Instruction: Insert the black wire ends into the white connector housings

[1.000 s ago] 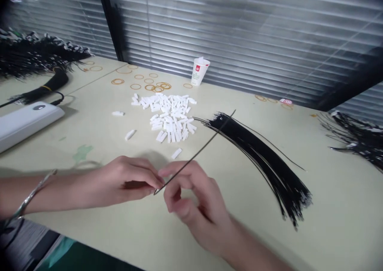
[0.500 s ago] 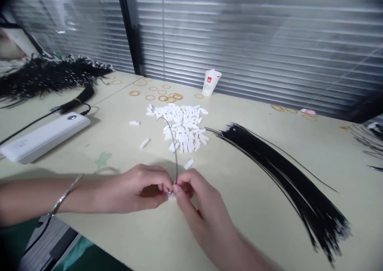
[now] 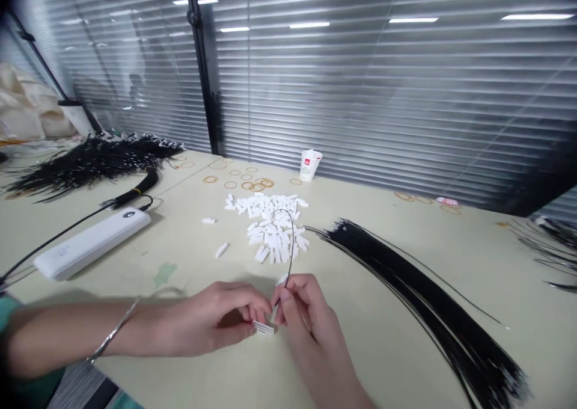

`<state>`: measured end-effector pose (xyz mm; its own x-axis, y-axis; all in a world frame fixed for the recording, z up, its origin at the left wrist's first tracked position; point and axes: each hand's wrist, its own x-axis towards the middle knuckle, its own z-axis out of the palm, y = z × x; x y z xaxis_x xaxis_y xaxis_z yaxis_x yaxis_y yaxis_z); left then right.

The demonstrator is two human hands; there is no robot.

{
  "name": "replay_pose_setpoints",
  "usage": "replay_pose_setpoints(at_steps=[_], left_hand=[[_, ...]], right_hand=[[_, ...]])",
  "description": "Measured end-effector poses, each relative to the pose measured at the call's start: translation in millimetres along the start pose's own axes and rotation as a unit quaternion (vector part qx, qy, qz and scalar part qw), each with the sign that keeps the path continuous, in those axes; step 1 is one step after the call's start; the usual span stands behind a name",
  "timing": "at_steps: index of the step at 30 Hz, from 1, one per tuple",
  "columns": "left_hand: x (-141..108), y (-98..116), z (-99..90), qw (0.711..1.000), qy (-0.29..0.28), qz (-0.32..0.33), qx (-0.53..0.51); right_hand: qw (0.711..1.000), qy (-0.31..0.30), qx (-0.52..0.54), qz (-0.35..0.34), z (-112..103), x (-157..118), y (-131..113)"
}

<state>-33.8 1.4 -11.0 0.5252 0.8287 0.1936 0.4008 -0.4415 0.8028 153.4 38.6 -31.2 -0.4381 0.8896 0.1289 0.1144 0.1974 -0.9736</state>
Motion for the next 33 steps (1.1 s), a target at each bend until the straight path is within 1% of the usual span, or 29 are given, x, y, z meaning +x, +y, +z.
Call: replay_pose_setpoints(at_steps=[6,9,12,17,21,25,29,33], left_hand=[[-1.3,-2.8,0.8,0.999,0.005,-0.020,-0.030],[-0.8,-3.5,0.2,0.999,0.005,-0.031,-0.029],[0.0,-3.9,-0.6,0.999,0.007,-0.033,-0.018],[-1.2,-6.2,-1.0,0.998,0.025,-0.045,0.031],[-0.6,-5.4,-1.4,0.996,0.038,-0.026,0.075],[1.0,-2.3,-3.0,0.996,0.028,-0.026,0.079],[0.3,-1.0,-4.6,0.997,0.013,-0.041,0.063],[0.6,2.2,-6.0,0.996,-0.001,-0.069,0.053]], right_hand=[[0.997,0.009,0.071,0.025,2.2,2.8,-3.2],[0.996,0.010,0.081,0.031,2.1,3.8,-5.0],[0.997,0.008,0.073,0.023,1.6,3.3,-7.2],[1.000,0.013,0.017,-0.002,-0.7,2.3,-10.0],[1.000,0.019,0.008,-0.012,-2.4,2.1,-9.9],[1.000,0.020,0.009,0.007,-2.2,1.3,-11.1],[0.999,-0.008,0.026,0.047,1.4,-1.2,-15.0],[0.997,-0.044,0.025,0.064,4.4,-5.0,-16.7]])
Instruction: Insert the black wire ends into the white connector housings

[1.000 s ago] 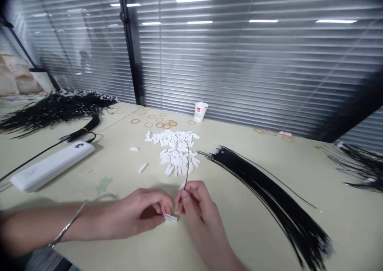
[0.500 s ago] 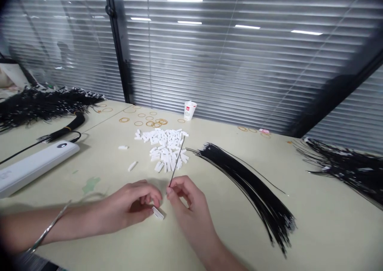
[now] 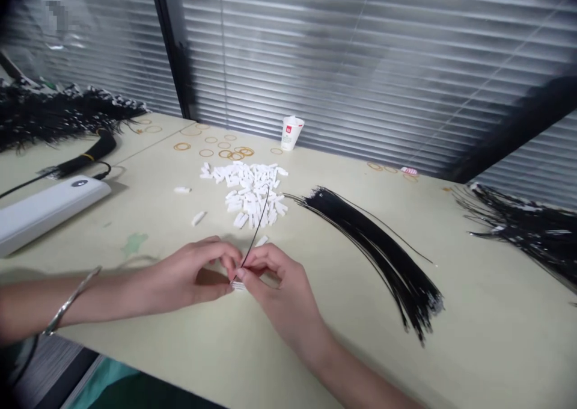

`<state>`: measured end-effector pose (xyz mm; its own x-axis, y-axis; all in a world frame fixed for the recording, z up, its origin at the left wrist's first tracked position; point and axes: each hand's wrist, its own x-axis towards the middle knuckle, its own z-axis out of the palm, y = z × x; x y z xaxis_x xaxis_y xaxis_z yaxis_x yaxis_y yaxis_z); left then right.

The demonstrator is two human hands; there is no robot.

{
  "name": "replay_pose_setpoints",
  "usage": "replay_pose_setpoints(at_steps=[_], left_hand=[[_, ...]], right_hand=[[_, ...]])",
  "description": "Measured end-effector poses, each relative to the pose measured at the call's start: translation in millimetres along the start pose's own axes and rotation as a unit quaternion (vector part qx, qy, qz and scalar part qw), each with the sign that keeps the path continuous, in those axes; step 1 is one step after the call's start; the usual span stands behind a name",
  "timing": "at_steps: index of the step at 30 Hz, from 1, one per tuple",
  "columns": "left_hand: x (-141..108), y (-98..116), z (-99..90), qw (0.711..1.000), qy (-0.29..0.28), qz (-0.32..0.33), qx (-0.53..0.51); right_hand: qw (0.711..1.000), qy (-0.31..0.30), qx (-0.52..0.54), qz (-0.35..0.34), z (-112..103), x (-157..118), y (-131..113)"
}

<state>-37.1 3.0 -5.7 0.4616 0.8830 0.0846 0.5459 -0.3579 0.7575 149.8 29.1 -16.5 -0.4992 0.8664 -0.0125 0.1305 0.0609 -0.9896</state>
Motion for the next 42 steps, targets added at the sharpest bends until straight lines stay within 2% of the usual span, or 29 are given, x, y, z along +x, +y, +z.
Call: replay_pose_setpoints(at_steps=[6,13,28,33,42], left_hand=[[-1.6,7.0,-3.0,0.999,-0.019,-0.038,-0.030],[-3.1,7.0,-2.9,0.999,-0.026,-0.023,-0.030],[-2.7,7.4,-4.4,0.998,-0.036,-0.039,-0.033],[-3.3,7.3,-3.5,0.998,-0.034,-0.037,-0.028],[-2.3,8.2,-4.3,0.999,-0.031,-0.027,-0.027]], right_hand=[[1.000,-0.015,-0.024,-0.004,-0.2,-2.6,3.9],[0.999,-0.013,-0.039,-0.007,-0.7,-4.4,1.5],[0.998,-0.007,-0.064,-0.029,1.2,-9.0,-3.0],[0.997,-0.014,-0.072,-0.016,1.0,-9.5,-3.7],[0.988,0.025,-0.147,-0.052,4.3,-10.4,-7.5]])
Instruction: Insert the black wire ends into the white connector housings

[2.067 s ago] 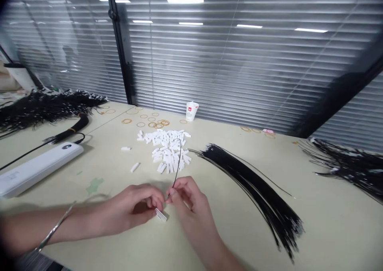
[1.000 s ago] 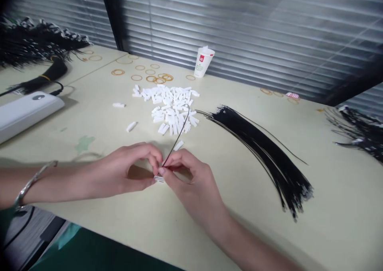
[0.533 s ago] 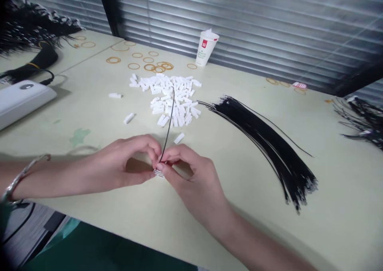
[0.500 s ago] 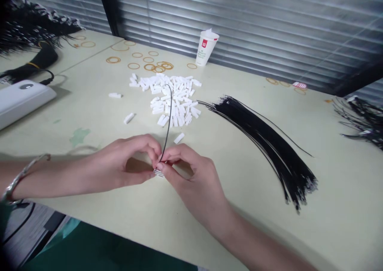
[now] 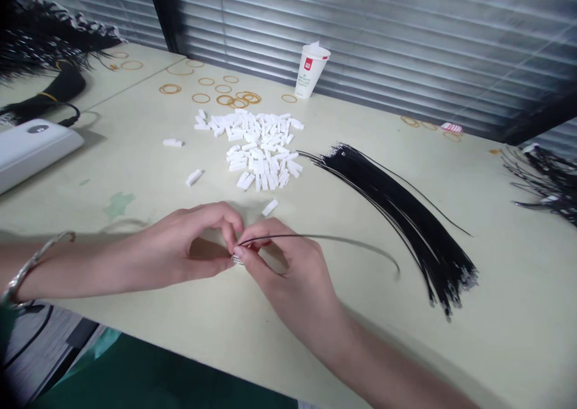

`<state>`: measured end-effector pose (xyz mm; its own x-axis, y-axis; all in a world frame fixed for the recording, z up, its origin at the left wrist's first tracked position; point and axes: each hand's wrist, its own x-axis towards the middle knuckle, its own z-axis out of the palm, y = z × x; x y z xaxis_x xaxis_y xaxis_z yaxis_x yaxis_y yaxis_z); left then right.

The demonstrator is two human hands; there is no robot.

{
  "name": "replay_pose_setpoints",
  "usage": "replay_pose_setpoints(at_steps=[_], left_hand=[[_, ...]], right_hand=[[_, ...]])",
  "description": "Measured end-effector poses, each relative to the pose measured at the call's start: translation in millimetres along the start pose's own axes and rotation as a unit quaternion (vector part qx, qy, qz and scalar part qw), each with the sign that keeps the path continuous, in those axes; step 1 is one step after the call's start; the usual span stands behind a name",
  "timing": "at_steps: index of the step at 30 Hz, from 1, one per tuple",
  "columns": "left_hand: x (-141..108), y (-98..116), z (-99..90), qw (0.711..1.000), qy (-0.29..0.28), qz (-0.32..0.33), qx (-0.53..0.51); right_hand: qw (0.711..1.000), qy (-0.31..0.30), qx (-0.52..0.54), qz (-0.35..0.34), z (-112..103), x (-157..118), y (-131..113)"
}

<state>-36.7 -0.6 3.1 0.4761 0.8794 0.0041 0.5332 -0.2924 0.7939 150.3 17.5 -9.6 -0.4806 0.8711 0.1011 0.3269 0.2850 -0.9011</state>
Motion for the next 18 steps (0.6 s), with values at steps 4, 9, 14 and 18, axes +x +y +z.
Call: replay_pose_setpoints(at_steps=[4,9,14,18], left_hand=[[-0.2,0.9,-0.1,1.000,-0.002,0.004,-0.003],[0.2,1.3,-1.1,1.000,-0.005,0.001,0.000],[0.1,0.6,-0.6,1.000,-0.006,-0.005,-0.007],[0.2,0.5,0.0,1.000,-0.008,-0.007,-0.005]], right_hand=[[1.000,-0.003,-0.020,-0.004,-0.3,0.6,-1.3],[0.999,-0.007,-0.045,0.001,0.0,0.0,0.2],[0.997,-0.017,-0.065,-0.025,-2.0,-1.5,1.8],[0.995,-0.012,-0.092,-0.043,-2.4,-2.4,1.6]])
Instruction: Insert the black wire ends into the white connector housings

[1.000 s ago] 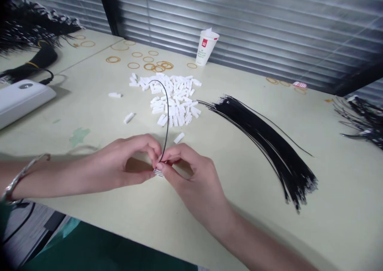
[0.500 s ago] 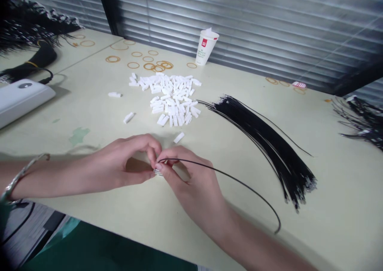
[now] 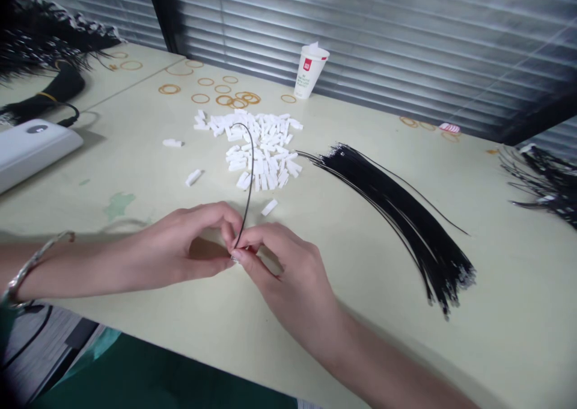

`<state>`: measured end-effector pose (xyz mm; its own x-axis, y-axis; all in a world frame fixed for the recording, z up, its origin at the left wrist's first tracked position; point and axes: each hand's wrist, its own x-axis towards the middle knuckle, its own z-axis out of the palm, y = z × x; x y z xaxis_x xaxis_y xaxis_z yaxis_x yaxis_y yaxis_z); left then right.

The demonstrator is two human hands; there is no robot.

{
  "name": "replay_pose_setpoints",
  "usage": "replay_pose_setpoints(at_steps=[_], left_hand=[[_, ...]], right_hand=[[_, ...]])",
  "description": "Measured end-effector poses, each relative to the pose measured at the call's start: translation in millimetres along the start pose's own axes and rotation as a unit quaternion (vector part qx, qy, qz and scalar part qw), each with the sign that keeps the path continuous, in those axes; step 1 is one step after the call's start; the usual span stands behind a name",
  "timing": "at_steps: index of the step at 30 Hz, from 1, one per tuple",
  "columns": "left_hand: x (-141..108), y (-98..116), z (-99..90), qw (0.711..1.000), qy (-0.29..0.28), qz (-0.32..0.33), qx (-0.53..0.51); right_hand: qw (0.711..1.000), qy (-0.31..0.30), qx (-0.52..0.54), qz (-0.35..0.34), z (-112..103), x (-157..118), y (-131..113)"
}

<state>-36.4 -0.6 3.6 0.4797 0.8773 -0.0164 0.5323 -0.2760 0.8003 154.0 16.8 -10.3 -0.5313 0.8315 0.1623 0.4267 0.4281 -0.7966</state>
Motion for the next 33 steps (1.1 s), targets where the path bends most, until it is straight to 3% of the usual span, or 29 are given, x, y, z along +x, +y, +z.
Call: replay_pose_setpoints(at_steps=[14,22,27,33], left_hand=[[0.8,-2.4,1.9,1.000,0.013,0.013,-0.003],[1.3,-2.3,1.8,1.000,0.011,0.010,-0.009],[1.5,-1.5,1.3,1.000,0.008,0.011,-0.008],[3.6,-2.2,2.3,0.999,0.014,0.024,-0.018]], right_hand=[[0.997,0.027,-0.041,-0.052,5.2,-0.6,1.1],[0.997,-0.010,-0.057,-0.052,3.8,1.3,-0.2],[0.993,0.004,-0.058,-0.106,4.8,0.6,2.1],[0.991,-0.003,-0.064,-0.114,6.3,1.7,5.9]])
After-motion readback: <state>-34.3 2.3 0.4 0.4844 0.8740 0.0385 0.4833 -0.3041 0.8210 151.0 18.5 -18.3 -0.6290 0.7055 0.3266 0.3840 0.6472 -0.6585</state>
